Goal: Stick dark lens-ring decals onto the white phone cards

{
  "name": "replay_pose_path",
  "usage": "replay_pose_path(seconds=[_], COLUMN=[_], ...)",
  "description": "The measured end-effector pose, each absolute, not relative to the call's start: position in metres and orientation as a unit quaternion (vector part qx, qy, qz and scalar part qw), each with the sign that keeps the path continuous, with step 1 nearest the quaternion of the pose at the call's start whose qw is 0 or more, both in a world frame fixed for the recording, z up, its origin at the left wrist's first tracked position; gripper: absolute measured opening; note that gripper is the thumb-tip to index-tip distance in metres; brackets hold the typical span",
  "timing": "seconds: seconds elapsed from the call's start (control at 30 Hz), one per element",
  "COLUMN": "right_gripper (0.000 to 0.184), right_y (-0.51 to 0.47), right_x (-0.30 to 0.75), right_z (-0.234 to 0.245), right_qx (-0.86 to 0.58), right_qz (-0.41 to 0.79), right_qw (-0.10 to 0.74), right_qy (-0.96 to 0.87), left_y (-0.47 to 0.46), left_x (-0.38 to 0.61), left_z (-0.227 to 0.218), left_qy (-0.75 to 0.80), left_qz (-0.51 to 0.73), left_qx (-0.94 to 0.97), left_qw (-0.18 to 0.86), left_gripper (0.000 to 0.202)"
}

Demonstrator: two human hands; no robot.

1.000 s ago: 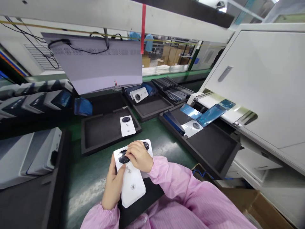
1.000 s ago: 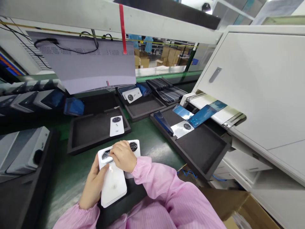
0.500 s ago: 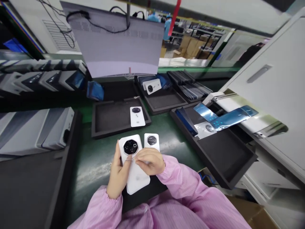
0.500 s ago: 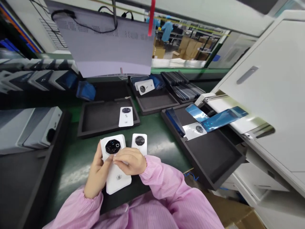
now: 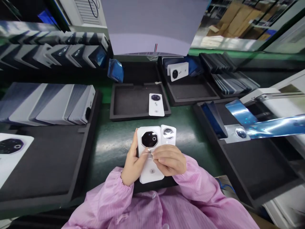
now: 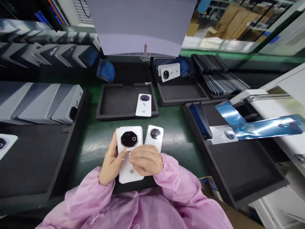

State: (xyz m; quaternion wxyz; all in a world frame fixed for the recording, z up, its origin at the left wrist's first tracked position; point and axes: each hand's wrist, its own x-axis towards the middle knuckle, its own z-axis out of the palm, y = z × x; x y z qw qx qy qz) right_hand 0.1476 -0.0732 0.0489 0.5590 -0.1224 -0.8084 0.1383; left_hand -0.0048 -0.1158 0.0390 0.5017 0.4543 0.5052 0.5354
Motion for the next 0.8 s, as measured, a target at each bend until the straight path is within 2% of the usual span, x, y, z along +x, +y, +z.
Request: replay_pose_path(seconds=[0.47,0.8], right_gripper=[0.029,0.036], right_y=[-0.074,-0.072], right_x=[0.150,0.152], right_z=[0.048,0.061], right_qx=[-0.131,-0.154], right_qz=[0.113,0.079], right_qw=[0.542,0.516], right_qy=[-0.823,-0.839], left_y=[-0.116,-0.111], left_x=[-0.004,-0.005], left_z=[0.039,0.040], left_qy=[0.504,0.481], left_qz=[0.533,0.538], left_qx=[0.458,0.472], left_qw=[0.503,0.506], left_gripper=[0.070,0.069])
